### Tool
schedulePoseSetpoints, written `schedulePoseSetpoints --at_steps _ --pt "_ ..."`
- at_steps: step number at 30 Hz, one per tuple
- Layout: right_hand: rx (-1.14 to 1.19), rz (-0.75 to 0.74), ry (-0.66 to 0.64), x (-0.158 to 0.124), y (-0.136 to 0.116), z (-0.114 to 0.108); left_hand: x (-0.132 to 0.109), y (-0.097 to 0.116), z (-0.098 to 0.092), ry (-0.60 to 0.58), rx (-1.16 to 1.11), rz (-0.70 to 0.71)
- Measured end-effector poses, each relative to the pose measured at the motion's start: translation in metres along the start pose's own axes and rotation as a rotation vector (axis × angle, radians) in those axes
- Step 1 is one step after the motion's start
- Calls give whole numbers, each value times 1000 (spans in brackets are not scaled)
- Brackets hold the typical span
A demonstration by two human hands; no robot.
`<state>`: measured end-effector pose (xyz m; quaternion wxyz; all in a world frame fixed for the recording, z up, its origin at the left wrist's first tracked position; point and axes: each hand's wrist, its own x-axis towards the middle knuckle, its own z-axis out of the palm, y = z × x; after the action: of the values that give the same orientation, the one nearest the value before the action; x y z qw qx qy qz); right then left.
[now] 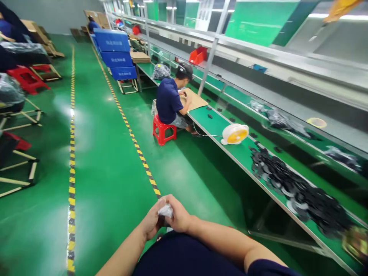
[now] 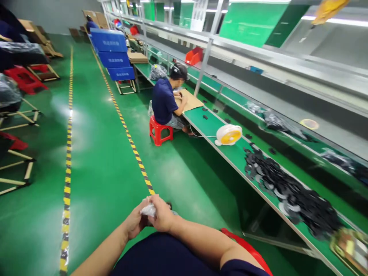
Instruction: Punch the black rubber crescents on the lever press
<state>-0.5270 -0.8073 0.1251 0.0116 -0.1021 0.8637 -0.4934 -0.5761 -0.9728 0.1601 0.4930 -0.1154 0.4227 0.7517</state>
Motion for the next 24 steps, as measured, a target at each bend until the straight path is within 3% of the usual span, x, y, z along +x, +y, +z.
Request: schedulePoseSetpoints --at_steps 3,6,10,13,17,20,22,24 --pt "20 -27 -46 82 25 0 43 56 -28 23 -47 30" --pt "-12 -96 -132 189 44 -9 79 115 -63 184 -58 144" --pt "-28 -312 -456 342 38 -37 114 198 -94 504 -110 331" --pt "66 -355 -755 439 28 -47 134 252 -117 708 -137 442" --pt "-52 -288 -949 548 38 -29 178 310 -166 942 -74 327" --pt "-217 -295 -988 636 65 -15 235 369 -210 916 -112 300" --pt "-272 -321 -915 700 84 -19 277 427 -232 757 -183 333" --pt "-288 -321 -799 764 98 -35 315 499 -244 576 -204 334"
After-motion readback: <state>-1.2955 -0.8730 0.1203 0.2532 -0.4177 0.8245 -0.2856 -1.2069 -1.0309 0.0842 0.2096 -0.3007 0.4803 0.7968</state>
